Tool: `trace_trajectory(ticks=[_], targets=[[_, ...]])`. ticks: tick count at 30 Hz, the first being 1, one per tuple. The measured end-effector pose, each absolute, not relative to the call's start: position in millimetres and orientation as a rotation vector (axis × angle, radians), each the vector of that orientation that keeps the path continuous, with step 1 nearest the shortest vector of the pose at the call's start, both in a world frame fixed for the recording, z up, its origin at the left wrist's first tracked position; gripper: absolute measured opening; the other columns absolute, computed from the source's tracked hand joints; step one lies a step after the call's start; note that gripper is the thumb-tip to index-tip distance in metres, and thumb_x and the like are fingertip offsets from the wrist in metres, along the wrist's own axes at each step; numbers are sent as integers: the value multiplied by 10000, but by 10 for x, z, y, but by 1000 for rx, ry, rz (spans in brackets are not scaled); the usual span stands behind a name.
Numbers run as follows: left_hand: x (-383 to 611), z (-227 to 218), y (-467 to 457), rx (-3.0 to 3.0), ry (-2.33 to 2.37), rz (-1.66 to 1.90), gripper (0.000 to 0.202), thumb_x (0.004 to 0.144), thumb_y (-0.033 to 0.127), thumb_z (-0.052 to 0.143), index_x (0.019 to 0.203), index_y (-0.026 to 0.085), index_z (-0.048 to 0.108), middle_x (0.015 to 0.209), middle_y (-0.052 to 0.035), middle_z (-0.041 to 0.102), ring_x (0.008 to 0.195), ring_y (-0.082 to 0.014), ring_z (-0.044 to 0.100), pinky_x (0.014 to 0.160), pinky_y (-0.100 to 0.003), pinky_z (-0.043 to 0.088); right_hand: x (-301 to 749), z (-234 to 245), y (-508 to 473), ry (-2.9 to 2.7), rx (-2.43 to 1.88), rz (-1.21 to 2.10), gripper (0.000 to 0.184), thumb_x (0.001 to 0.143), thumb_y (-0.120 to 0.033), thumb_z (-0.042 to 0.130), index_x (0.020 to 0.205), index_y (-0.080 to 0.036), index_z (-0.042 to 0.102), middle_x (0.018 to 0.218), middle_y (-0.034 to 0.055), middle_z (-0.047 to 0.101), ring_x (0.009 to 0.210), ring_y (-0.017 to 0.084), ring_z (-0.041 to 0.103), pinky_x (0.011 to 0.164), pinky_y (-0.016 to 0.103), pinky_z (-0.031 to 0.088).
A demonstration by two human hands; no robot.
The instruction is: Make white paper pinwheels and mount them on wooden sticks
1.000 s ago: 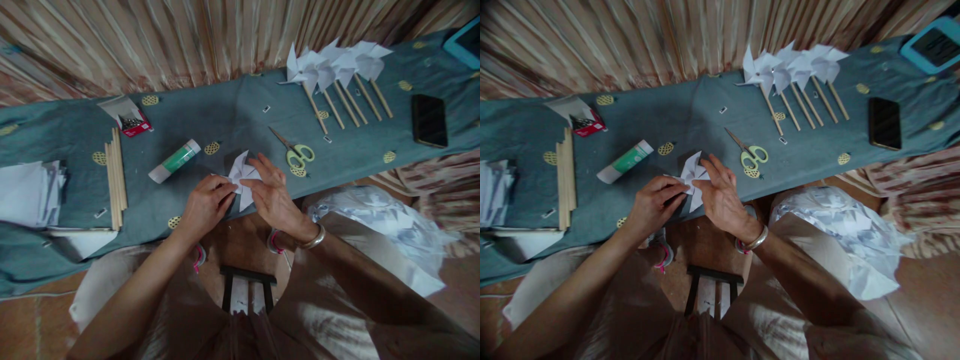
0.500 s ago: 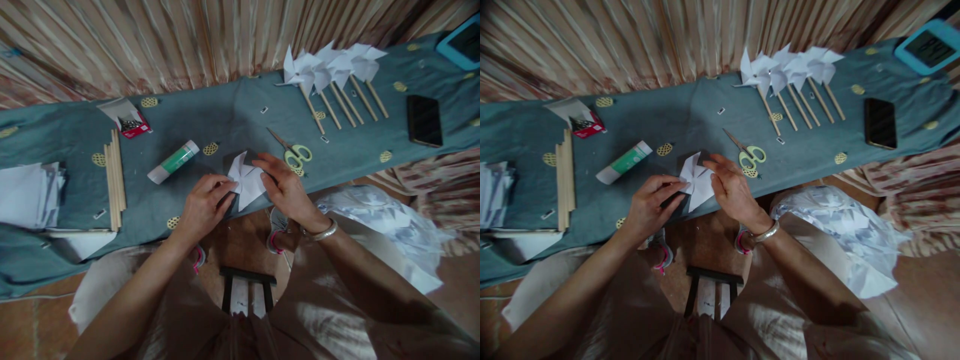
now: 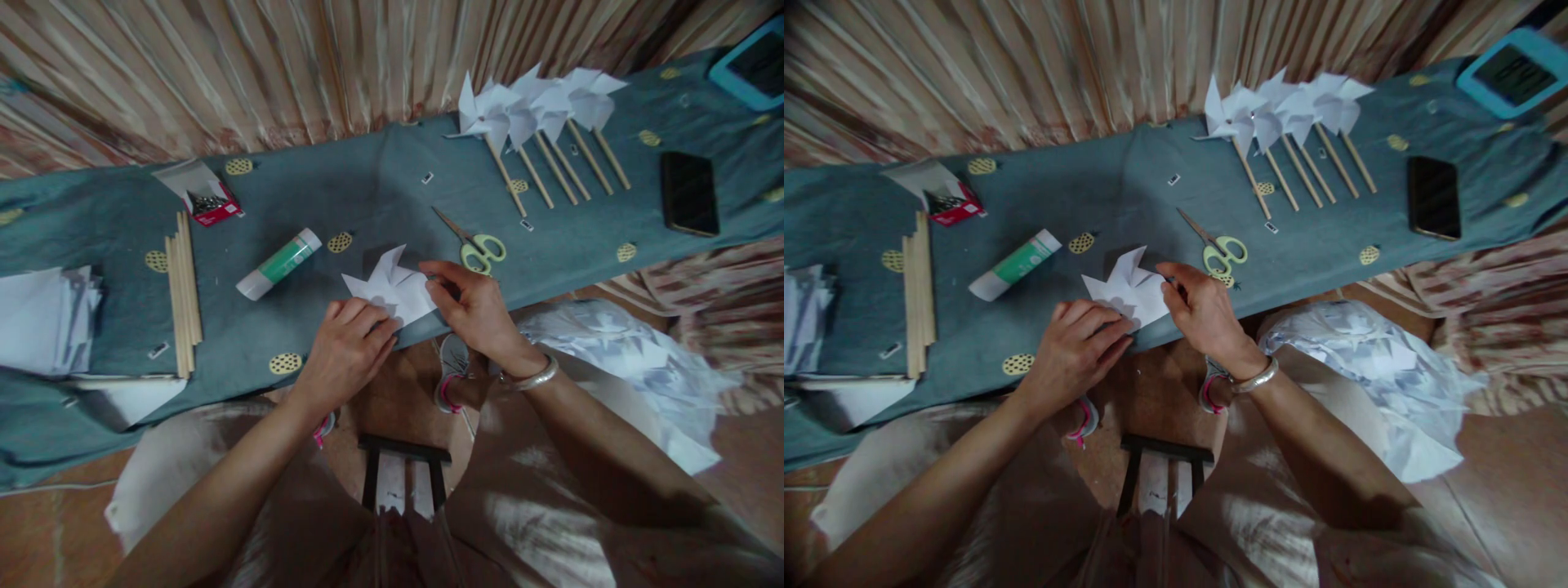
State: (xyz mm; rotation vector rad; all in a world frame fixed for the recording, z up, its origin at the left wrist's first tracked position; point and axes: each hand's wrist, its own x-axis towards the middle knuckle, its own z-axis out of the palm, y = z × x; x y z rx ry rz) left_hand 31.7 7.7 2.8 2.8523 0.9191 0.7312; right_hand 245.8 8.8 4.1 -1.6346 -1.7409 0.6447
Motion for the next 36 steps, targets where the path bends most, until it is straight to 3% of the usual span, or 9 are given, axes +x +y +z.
trace_trajectory(ticks=[26, 36], targets=[[297, -33, 81, 2811, 920, 684, 130, 936, 212, 572, 986, 142, 670, 937, -86, 699, 860, -223, 622, 730, -351, 503, 2458, 89, 28, -1762, -1647, 749, 215, 871, -261, 569, 952, -159, 740, 632, -13, 651, 543, 113, 543, 572, 251, 410], [297, -28, 73, 2806, 904, 770, 146, 949, 164, 531, 981, 135, 670, 908, -83, 720, 827, -192, 661, 749, -334, 564, 2569, 131, 18, -1754, -1642, 710, 244, 842, -247, 606, 1045, -192, 731, 865, 35, 755, 730, 171, 676, 714, 305, 527]])
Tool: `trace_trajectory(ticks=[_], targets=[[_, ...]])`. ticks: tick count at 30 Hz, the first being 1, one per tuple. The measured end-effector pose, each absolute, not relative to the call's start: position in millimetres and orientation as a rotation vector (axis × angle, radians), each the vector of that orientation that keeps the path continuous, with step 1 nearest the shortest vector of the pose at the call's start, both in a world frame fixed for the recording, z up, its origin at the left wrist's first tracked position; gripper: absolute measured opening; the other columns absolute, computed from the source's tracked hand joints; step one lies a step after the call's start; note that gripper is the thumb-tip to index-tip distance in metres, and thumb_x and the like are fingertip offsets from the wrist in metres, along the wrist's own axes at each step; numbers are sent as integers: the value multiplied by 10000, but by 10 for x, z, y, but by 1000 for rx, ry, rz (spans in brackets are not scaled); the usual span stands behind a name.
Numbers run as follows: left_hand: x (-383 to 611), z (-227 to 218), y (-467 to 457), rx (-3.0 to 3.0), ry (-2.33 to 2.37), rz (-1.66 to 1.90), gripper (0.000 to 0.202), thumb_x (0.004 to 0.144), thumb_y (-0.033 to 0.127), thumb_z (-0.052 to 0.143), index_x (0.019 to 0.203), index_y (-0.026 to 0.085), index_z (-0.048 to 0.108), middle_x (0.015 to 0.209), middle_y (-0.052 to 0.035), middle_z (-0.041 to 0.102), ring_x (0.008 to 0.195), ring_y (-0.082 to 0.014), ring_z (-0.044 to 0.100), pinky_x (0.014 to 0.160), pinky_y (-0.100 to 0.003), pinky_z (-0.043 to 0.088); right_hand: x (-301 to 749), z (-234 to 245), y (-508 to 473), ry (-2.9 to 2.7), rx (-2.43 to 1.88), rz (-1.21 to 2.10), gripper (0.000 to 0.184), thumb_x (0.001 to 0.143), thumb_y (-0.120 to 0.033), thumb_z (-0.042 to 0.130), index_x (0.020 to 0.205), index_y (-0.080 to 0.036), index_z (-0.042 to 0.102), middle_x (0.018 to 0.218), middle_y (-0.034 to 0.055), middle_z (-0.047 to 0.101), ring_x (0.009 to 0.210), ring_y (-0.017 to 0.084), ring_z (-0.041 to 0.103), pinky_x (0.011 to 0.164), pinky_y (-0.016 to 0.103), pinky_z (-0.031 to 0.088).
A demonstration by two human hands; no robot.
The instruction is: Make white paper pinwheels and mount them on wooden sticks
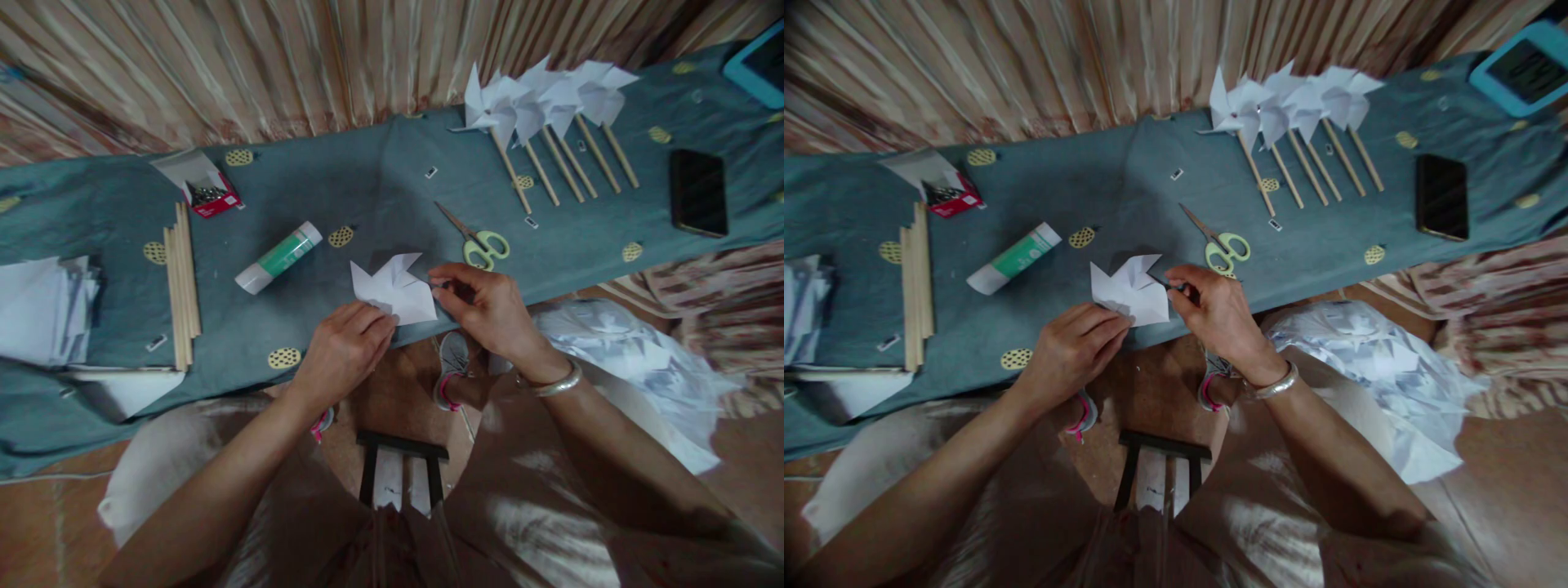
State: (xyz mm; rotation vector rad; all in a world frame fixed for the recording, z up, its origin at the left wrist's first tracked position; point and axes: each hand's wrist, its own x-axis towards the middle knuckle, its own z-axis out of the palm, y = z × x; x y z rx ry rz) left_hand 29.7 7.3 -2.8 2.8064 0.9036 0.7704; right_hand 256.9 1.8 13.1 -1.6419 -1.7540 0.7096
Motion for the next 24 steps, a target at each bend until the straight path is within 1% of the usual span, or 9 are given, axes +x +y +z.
trace_trajectory(ticks=[3, 5, 7, 10, 13, 15, 17, 20, 24], targets=[[301, -19, 66, 2828, 903, 766, 145, 948, 163, 531, 967, 132, 671, 904, -87, 723, 819, -197, 661, 744, -337, 567, 2589, 160, 16, -1807, -1509, 741, 223, 857, -255, 620, 1046, -209, 728, 1043, 60, 743, 880, 190, 691, 822, 338, 542], [303, -16, 61, 2846, 903, 763, 136, 941, 159, 543, 964, 125, 673, 903, -89, 725, 812, -201, 662, 741, -339, 569, 2593, 159, 19, -1882, -1417, 733, 158, 870, -251, 620, 965, -212, 741, 1152, 79, 717, 1037, 215, 674, 935, 378, 516], [303, -15, 57, 2856, 900, 764, 125, 930, 150, 559, 963, 114, 674, 902, -91, 728, 803, -205, 663, 734, -338, 570, 2600, 141, 24, -1965, -1396, 680, 136, 879, -243, 616, 855, -211, 746, 1169, 87, 711, 1107, 237, 654, 1001, 426, 480], [298, -17, 57, 2852, 904, 777, 120, 924, 145, 568, 964, 108, 675, 910, -92, 731, 803, -204, 666, 731, -330, 569, 2621, 98, 32, -2032, -1440, 609, 146, 873, -220, 620, 804, -215, 748, 1173, 82, 707, 1104, 251, 653, 1024, 472, 457], [291, -21, 59, 2815, 916, 793, 122, 927, 145, 560, 960, 113, 674, 901, -86, 729, 790, -193, 662, 728, -318, 565, 2646, 67, 30, -2009, -1435, 663, 139, 841, -194, 647, 916, -233, 758, 1260, 79, 666, 1173, 256, 619, 1050, 483, 448], [286, -24, 61, 2781, 921, 798, 122, 927, 141, 557, 956, 115, 672, 887, -83, 723, 778, -188, 657, 719, -313, 562, 2658, 61, 28, -1966, -1395, 763, 220, 819, -180, 668, 1010, -253, 750, 1334, 75, 619, 1257, 259, 568, 1085, 487, 430], [280, -28, 61, 2752, 925, 795, 120, 922, 135, 559, 959, 113, 671, 884, -84, 718, 779, -189, 654, 713, -312, 561, 2666, 63, 31, -1924, -1353, 878, 260, 815, -180, 682, 1049, -271, 746, 1397, 64, 572, 1324, 257, 515, 1121, 488, 403], [275, -32, 60, 2727, 924, 794, 119, 917, 130, 564, 967, 110, 670, 887, -85, 715, 782, -190, 652, 712, -311, 561, 2667, 65, 47, -1873, -1298, 1018, 198, 818, -220, 715, 999, -285, 764, 1431, 42, 547, 1349, 254, 493, 1138, 483, 393], [272, -34, 57, 2719, 919, 787, 119, 914, 127, 568, 972, 102, 669, 897, -86, 711, 794, -192, 652, 716, -310, 561, 2633, 45, 77, -1799, -1241, 1101, 101, 794, -301, 767, 894, -303, 785, 1421, 4, 561, 1351, 256, 494, 1152, 475, 381]])
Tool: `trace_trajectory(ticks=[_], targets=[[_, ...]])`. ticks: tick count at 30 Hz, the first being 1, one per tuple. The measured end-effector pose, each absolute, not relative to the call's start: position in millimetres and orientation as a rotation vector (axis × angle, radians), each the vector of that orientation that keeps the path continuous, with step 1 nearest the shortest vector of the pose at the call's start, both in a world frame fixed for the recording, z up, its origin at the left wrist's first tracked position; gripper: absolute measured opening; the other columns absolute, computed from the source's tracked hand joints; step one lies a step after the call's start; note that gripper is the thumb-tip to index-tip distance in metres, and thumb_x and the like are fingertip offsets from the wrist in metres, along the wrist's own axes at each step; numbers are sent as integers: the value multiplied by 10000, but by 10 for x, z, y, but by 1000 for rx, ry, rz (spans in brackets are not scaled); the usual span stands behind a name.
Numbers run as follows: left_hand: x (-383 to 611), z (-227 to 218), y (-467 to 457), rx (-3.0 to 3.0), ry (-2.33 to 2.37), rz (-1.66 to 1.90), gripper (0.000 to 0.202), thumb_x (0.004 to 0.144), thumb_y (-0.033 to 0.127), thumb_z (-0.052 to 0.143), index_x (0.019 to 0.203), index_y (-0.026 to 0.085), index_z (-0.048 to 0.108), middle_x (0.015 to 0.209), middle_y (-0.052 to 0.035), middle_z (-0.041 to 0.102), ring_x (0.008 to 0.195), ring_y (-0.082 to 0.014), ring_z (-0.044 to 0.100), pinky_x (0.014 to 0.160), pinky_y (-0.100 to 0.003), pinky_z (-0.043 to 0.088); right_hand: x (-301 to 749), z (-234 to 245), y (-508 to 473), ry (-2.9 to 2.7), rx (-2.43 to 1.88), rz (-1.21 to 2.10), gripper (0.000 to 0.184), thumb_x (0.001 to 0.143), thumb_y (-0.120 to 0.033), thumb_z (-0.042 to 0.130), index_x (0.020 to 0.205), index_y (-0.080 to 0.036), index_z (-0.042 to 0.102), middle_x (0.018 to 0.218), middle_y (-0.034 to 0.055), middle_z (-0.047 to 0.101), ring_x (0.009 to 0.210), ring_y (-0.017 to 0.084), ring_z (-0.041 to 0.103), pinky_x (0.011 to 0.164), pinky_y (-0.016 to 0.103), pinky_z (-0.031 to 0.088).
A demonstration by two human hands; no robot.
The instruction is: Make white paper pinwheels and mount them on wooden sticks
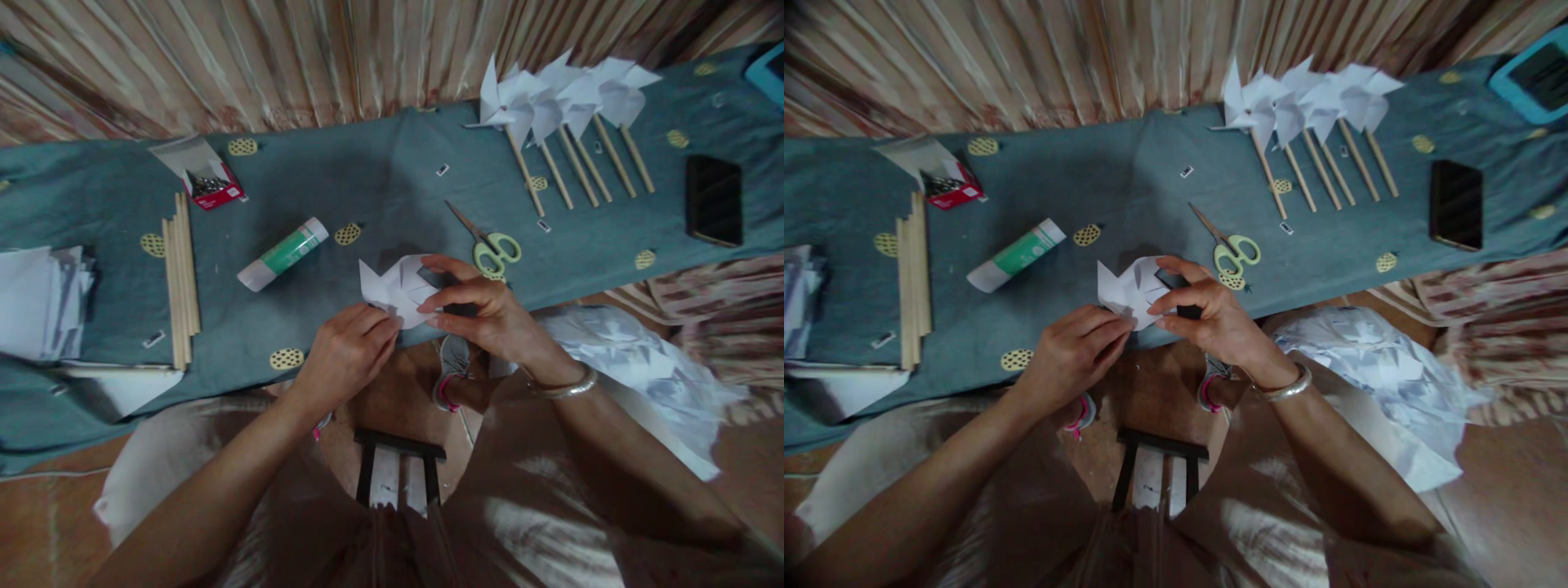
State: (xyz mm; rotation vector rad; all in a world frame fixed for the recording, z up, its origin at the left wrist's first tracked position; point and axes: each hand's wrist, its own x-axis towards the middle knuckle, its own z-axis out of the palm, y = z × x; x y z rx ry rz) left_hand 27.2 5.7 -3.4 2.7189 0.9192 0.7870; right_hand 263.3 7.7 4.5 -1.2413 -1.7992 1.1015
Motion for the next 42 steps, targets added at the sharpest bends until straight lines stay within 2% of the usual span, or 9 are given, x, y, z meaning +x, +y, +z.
trace_trajectory(ticks=[7, 15, 22, 27, 42], targets=[[283, -43, 70, 2692, 908, 771, 136, 923, 127, 555, 986, 100, 672, 880, -81, 700, 800, -190, 643, 712, -308, 564, 2542, -6, 105, -1820, -1282, 1013, 101, 862, -297, 687, 894, -288, 782, 1404, 18, 580, 1322, 255, 523, 1134, 478, 394], [295, -50, 69, 2682, 912, 773, 135, 943, 151, 533, 967, 122, 662, 858, -69, 690, 792, -177, 630, 708, -302, 554, 2464, -46, 109, -1892, -1389, 744, 39, 831, -279, 715, 833, -248, 739, 1388, 53, 592, 1279, 271, 545, 1083, 525, 434], [304, -29, 63, 2670, 924, 772, 144, 939, 157, 543, 1016, 103, 652, 900, -83, 698, 823, -191, 635, 740, -318, 569, 2385, -39, 93, -2005, -1410, 556, 84, 865, -242, 664, 820, -206, 725, 1365, 97, 596, 1279, 291, 531, 1075, 520, 451], [303, -24, 66, 2674, 915, 732, 233, 932, 144, 553, 1149, 97, 624, 904, -75, 692, 817, -194, 626, 731, -325, 570, 2353, -29, 89, -2021, -1423, 506, 99, 866, -228, 653, 797, -206, 721, 1332, 93, 615, 1251, 298, 543, 1065, 530, 460], [305, -53, 72, 2639, 850, 786, 187, 911, 121, 584, 1080, 86, 658, 950, -90, 694, 850, -196, 616, 750, -332, 581, 2317, -20, 63, -1989, -1492, 486, 69, 845, -225, 677, 782, -202, 696, 1303, 104, 637, 1232, 294, 556, 1056, 512, 470]])
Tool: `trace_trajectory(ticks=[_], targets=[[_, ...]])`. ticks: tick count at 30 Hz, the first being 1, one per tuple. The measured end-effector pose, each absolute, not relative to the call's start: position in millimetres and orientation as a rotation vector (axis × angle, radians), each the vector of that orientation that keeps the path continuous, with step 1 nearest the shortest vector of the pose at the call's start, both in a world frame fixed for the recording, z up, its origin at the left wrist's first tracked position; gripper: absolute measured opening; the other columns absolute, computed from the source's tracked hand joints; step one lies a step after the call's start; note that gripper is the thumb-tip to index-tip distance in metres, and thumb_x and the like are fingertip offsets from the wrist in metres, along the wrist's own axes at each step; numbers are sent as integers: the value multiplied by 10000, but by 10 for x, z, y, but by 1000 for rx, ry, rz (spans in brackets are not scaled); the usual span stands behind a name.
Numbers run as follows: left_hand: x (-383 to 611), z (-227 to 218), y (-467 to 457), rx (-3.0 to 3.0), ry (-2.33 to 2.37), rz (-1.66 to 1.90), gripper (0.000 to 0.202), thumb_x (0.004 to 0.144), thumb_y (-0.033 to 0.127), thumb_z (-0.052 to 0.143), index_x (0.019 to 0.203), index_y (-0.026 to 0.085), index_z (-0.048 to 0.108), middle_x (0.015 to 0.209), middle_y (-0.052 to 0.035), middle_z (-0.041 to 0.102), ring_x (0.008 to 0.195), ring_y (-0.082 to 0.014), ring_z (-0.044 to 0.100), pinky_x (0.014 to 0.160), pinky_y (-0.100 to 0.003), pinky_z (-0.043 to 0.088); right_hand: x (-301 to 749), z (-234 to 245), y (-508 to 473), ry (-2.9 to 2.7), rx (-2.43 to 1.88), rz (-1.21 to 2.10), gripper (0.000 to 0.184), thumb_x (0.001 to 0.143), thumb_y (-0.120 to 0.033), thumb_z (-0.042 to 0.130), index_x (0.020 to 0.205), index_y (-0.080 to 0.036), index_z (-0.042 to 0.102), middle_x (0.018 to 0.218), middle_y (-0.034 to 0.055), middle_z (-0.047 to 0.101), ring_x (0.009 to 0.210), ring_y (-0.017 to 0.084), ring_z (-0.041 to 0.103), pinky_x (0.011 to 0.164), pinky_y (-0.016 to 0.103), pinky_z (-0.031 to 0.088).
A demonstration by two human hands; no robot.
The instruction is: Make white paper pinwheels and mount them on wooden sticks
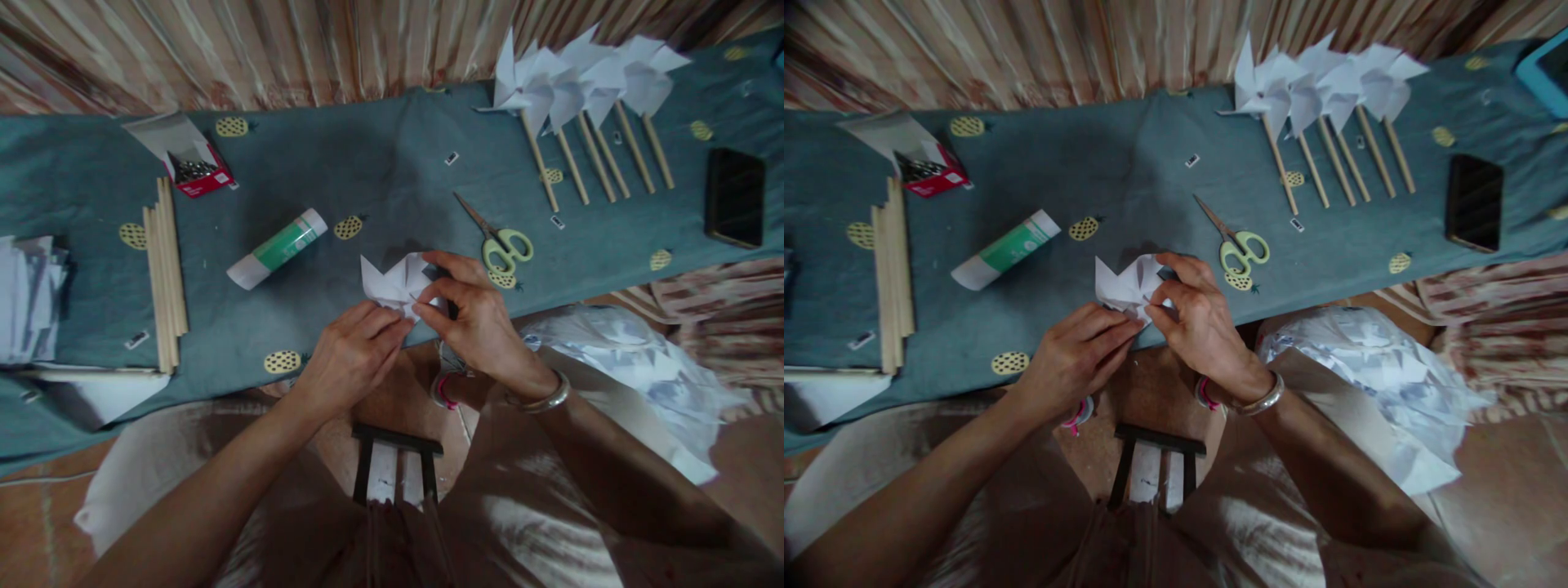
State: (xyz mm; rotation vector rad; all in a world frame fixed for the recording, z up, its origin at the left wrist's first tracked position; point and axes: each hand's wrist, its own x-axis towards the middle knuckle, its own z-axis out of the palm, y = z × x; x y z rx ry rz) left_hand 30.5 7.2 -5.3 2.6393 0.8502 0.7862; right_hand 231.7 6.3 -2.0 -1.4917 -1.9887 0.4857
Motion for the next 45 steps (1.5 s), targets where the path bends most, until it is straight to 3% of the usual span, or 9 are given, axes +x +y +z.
trace_trajectory(ticks=[13, 22, 37, 45], targets=[[303, -63, 61, 2625, 876, 740, 190, 941, 143, 537, 1091, 139, 654, 974, -81, 694, 872, -193, 625, 766, -343, 576, 2329, -31, 55, -1985, -1475, 512, 82, 866, -259, 648, 807, -229, 696, 1323, 83, 627, 1248, 305, 543, 1069, 547, 456], [305, -61, 69, 2617, 858, 749, 192, 926, 130, 560, 1091, 101, 653, 967, -96, 689, 872, -199, 613, 765, -331, 564, 2321, -33, 41, -1976, -1487, 511, 72, 865, -265, 648, 823, -233, 698, 1321, 71, 620, 1246, 297, 538, 1068, 541, 457], [301, -56, 73, 2608, 872, 727, 199, 945, 148, 528, 1097, 138, 657, 993, -88, 696, 915, -202, 637, 801, -357, 588, 2314, -35, -7, -2083, -1396, 458, 196, 941, -254, 533, 1029, -253, 708, 1407, 64, 554, 1313, 283, 485, 1122, 521, 417], [296, -39, 78, 2588, 848, 784, 169, 931, 161, 571, 1062, 115, 667, 992, -100, 711, 924, -206, 655, 810, -347, 590, 2274, 36, -18, -2195, -1441, 413, 209, 940, -217, 487, 971, -252, 691, 1410, 77, 538, 1315, 279, 478, 1124, 462, 434]])
